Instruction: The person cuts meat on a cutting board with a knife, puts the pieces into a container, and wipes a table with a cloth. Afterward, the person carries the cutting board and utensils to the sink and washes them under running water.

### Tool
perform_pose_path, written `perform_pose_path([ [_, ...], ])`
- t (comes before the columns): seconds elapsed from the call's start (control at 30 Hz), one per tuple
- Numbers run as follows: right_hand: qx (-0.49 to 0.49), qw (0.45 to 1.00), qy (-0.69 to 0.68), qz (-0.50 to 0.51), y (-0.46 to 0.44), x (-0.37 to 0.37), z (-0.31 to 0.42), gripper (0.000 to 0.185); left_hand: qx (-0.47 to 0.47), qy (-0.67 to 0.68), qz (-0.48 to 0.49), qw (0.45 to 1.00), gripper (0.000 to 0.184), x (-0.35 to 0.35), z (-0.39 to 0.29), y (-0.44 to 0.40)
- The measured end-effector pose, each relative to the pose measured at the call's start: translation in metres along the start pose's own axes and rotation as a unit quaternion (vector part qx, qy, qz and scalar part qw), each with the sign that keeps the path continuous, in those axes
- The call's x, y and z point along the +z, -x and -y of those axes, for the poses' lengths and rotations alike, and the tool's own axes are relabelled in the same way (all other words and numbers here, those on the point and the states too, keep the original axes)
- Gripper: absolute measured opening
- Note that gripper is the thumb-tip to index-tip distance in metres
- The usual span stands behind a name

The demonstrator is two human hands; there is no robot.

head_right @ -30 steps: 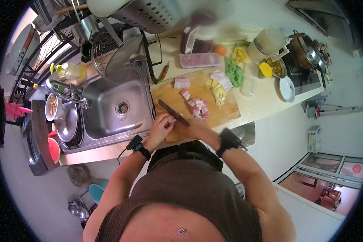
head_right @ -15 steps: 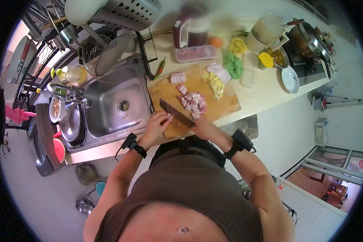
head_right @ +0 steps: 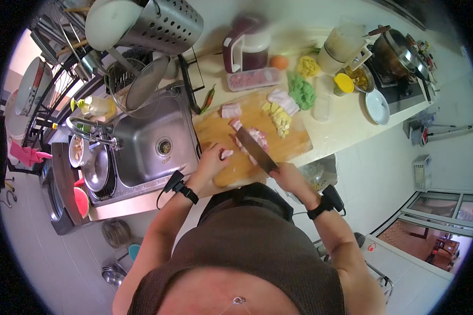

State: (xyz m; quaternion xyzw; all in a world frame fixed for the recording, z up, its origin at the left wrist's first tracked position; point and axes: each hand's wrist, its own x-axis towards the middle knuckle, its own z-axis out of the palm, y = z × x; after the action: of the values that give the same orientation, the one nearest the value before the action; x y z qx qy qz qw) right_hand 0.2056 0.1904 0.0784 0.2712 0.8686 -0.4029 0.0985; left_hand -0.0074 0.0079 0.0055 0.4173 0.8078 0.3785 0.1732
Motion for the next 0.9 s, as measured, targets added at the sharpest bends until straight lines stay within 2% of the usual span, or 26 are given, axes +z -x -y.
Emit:
perform_pose_path([
  [0.03,0.025,0.999,-0.032,-0.015,0.004,-0.003,0.000,0.032,-0.010,0.031,0.020,0.999,0.030,0.001,-0.006,-0.009],
  [0.07,0.004,0.996,-0.075,-0.051,0.003,0.004,-0.016,0.031,-0.006,0.028,0.021,0.999,0.030,0.004,-0.012,-0.018],
  [0.13,0.007,0.993,-0.094,-0.074,0.010,0.001,-0.017,0.031,-0.002,0.143,0.061,0.988,0.036,0.001,-0.034,-0.036],
  [0.17,0.009,0.990,-0.110,-0.089,0.013,-0.001,-0.018,0.030,0.002,0.141,0.063,0.988,0.036,-0.001,-0.038,-0.043],
  [0.23,0.034,0.995,-0.074,-0.064,0.017,0.004,-0.022,0.030,0.021,0.159,-0.051,0.986,0.037,-0.006,-0.041,-0.062],
  [0.27,0.061,0.997,-0.037,-0.034,0.017,0.006,-0.023,0.029,0.031,0.061,-0.105,0.992,0.038,-0.004,-0.026,-0.078],
  [0.3,0.062,0.997,-0.041,-0.037,0.017,0.006,-0.017,0.029,0.035,0.059,-0.102,0.992,0.038,-0.003,-0.013,-0.092],
  [0.37,0.042,0.999,0.021,0.021,0.018,0.009,0.001,0.031,0.077,-0.079,-0.159,0.981,0.043,-0.002,0.004,-0.116],
  [0.4,0.016,0.999,-0.018,0.037,0.013,0.016,0.000,0.029,0.082,-0.080,-0.157,0.981,0.043,-0.004,0.005,-0.124],
  [0.47,0.019,0.999,-0.012,0.032,0.006,0.022,-0.005,0.028,0.021,-0.102,-0.016,0.994,0.050,-0.006,0.006,-0.138],
  [0.5,0.022,0.999,-0.004,0.030,0.002,0.024,-0.007,0.028,0.024,-0.103,-0.016,0.994,0.050,-0.008,0.004,-0.144],
  [0.57,0.022,0.999,0.015,0.028,-0.004,0.022,-0.023,0.027,-0.035,-0.075,0.027,0.996,0.051,-0.011,0.001,-0.149],
  [0.7,0.031,0.999,-0.036,0.024,-0.002,0.000,-0.021,0.028,-0.030,-0.110,0.049,0.992,0.049,-0.014,-0.002,-0.151],
  [0.77,0.071,0.995,-0.054,0.054,0.001,-0.006,-0.010,0.028,0.023,-0.115,0.021,0.993,0.049,-0.012,0.008,-0.149],
  [0.9,0.010,0.999,-0.041,0.026,-0.001,0.006,-0.018,0.025,-0.063,-0.079,0.033,0.994,0.048,-0.018,0.000,-0.121],
])
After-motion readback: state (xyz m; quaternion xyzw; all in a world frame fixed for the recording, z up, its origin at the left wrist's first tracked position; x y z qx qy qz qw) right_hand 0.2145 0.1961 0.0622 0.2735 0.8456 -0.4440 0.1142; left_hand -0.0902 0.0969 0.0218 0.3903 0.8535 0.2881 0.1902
